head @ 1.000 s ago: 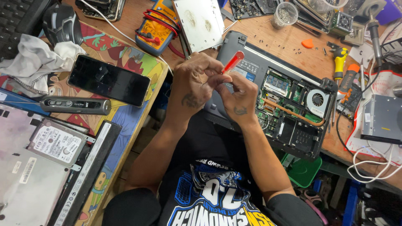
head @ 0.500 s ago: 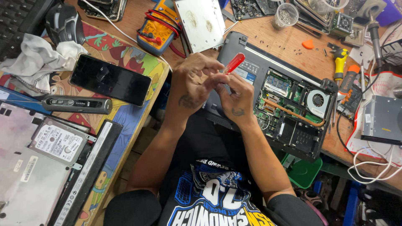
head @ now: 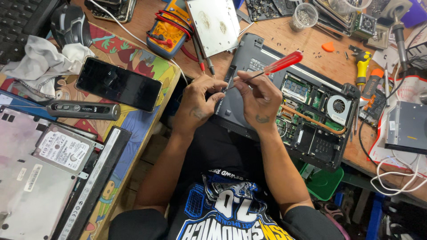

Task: The person disassembles a laptop by removing screws and the optical drive. They use a screwdriver to loosen screws and remove the drive, then place it on the table. The person continues to remove additional screws from the laptop chassis.

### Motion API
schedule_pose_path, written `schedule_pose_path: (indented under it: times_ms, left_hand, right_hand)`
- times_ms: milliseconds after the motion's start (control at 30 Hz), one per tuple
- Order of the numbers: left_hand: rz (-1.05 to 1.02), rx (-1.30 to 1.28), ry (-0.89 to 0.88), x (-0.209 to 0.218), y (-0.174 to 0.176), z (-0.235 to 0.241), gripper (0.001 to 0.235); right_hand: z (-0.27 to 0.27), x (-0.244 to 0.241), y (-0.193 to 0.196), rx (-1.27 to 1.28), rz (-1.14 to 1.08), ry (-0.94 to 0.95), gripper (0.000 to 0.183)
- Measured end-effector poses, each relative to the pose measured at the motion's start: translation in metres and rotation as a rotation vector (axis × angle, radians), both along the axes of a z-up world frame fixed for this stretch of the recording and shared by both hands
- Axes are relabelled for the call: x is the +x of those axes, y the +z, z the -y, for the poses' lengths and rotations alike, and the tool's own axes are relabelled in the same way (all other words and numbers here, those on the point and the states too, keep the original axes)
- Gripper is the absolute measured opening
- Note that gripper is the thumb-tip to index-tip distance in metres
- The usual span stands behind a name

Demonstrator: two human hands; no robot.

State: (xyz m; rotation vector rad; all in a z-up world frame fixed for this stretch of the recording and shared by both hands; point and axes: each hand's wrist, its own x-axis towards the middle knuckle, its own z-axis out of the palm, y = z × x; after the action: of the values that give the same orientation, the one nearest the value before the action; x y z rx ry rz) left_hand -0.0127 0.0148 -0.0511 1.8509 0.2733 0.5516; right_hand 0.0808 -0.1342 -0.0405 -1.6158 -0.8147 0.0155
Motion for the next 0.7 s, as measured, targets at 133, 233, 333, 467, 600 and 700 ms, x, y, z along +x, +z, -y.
schedule_pose_path:
  times_ms: [133,233,333,467,600,700]
  left_hand:
    - [-0.024,-0.001,0.015,0.005,-0.002,0.005,0.016]
    - [-0.02,-0.045,0.008,0.01,0.0,0.008,0.01]
    - [-0.016,-0.078,0.001,0.022,0.004,0.011,0.008]
    - [0.033,-0.024,-0.076,0.051,0.011,0.012,0.006]
    - [0.123,-0.007,-0.186,0.083,0.012,0.016,0.005]
    - [0.138,-0.009,-0.189,0.115,0.009,0.017,0.004]
  right_hand:
    - [0.003,0.003,-0.002,0.039,-0.063,-0.03,0.018]
    - [0.007,0.004,-0.002,0.073,-0.057,-0.041,0.017]
    - [0.017,0.009,-0.002,0.119,-0.086,-0.15,0.016]
    - [0.037,0.024,-0.002,0.23,-0.068,-0.256,0.016]
    - [0.059,0.049,-0.005,0.496,-0.142,-0.276,0.018]
    - [0.082,0.067,-0.002,0.641,-0.18,-0.301,0.023]
